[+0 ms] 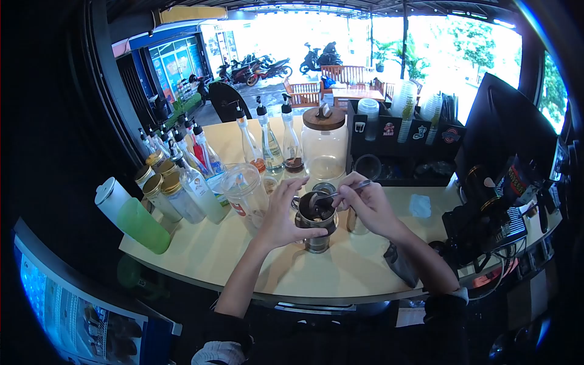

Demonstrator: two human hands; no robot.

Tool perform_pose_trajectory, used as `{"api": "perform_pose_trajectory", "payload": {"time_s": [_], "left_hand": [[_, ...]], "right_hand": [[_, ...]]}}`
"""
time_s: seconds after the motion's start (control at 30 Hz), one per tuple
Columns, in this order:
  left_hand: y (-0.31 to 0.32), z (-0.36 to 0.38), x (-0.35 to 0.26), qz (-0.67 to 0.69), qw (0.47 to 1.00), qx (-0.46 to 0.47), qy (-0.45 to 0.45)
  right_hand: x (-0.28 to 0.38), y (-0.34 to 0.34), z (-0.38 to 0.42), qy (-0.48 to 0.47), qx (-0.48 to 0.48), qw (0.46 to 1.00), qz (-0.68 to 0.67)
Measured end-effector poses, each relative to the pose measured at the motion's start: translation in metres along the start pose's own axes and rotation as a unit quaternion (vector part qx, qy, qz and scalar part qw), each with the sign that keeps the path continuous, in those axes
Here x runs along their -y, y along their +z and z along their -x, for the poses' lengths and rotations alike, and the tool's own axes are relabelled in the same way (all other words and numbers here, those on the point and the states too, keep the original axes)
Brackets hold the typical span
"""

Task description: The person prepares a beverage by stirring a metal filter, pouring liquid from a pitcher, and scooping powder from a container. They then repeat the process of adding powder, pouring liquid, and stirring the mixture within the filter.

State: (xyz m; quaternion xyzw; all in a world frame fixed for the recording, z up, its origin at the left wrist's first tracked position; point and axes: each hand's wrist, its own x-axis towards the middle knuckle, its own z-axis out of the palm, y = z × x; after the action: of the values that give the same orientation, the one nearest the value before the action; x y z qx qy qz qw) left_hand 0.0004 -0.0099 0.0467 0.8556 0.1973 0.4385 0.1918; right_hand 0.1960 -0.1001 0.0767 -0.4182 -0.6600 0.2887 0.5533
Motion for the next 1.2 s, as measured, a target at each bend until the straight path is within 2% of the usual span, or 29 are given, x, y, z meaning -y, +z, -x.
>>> {"api": "perform_pose_trajectory", "payload": {"time_s": [0.03,0.07,0.1,0.17,0.23,0.3,0.43,0.5,0.57,0.67,0.8,0.87,0.97,1.2], "left_hand": [[-0.004,-0.003,-0.007,0.003,1.0,-0.018,0.007],[-0.007,-0.006,-0.012,0.007,0.999,-0.035,0.013],[-0.011,-0.009,-0.016,0.01,0.999,-0.035,0.014],[-0.015,-0.014,-0.019,-0.141,0.984,0.048,0.1],[-0.009,-0.017,-0.016,-0.156,0.978,0.039,0.132],[-0.006,-0.02,-0.015,-0.171,0.971,0.03,0.164],[-0.007,-0.019,-0.014,-0.159,0.974,-0.017,0.161],[-0.009,-0.016,-0.012,-0.148,0.977,-0.029,0.149],[-0.012,-0.014,-0.009,-0.135,0.983,-0.044,0.12],[-0.015,-0.011,-0.005,-0.111,0.988,-0.053,0.09],[-0.016,-0.009,-0.004,-0.081,0.992,-0.079,0.059],[-0.013,-0.007,-0.001,-0.043,0.992,-0.111,0.041],[-0.013,-0.005,-0.002,-0.023,0.992,-0.123,0.018],[-0.015,-0.001,-0.006,-0.008,0.99,-0.137,-0.007]], "right_hand": [[0.004,0.001,-0.001,-0.008,0.01,0.998,0.056],[0.008,0.004,-0.003,-0.008,0.009,0.998,0.058],[0.012,0.008,-0.004,-0.041,0.015,0.995,0.093],[0.019,0.013,-0.007,-0.071,0.019,0.989,0.132],[0.024,0.015,-0.01,-0.096,0.027,0.983,0.157],[0.026,0.01,-0.009,-0.078,0.035,0.983,0.162],[0.018,-0.016,0.005,-0.012,-0.009,0.991,0.136],[-0.015,-0.038,0.015,0.04,-0.079,0.977,0.196],[-0.05,-0.06,0.032,0.13,-0.102,0.956,0.243],[-0.115,-0.09,0.065,0.18,-0.081,0.939,0.283],[-0.139,-0.091,0.087,0.228,-0.072,0.929,0.281],[-0.157,-0.089,0.094,0.184,-0.118,0.973,0.069],[-0.148,-0.082,0.093,0.178,-0.109,0.978,0.009],[-0.119,-0.08,0.07,0.121,-0.162,0.979,0.03]]}}
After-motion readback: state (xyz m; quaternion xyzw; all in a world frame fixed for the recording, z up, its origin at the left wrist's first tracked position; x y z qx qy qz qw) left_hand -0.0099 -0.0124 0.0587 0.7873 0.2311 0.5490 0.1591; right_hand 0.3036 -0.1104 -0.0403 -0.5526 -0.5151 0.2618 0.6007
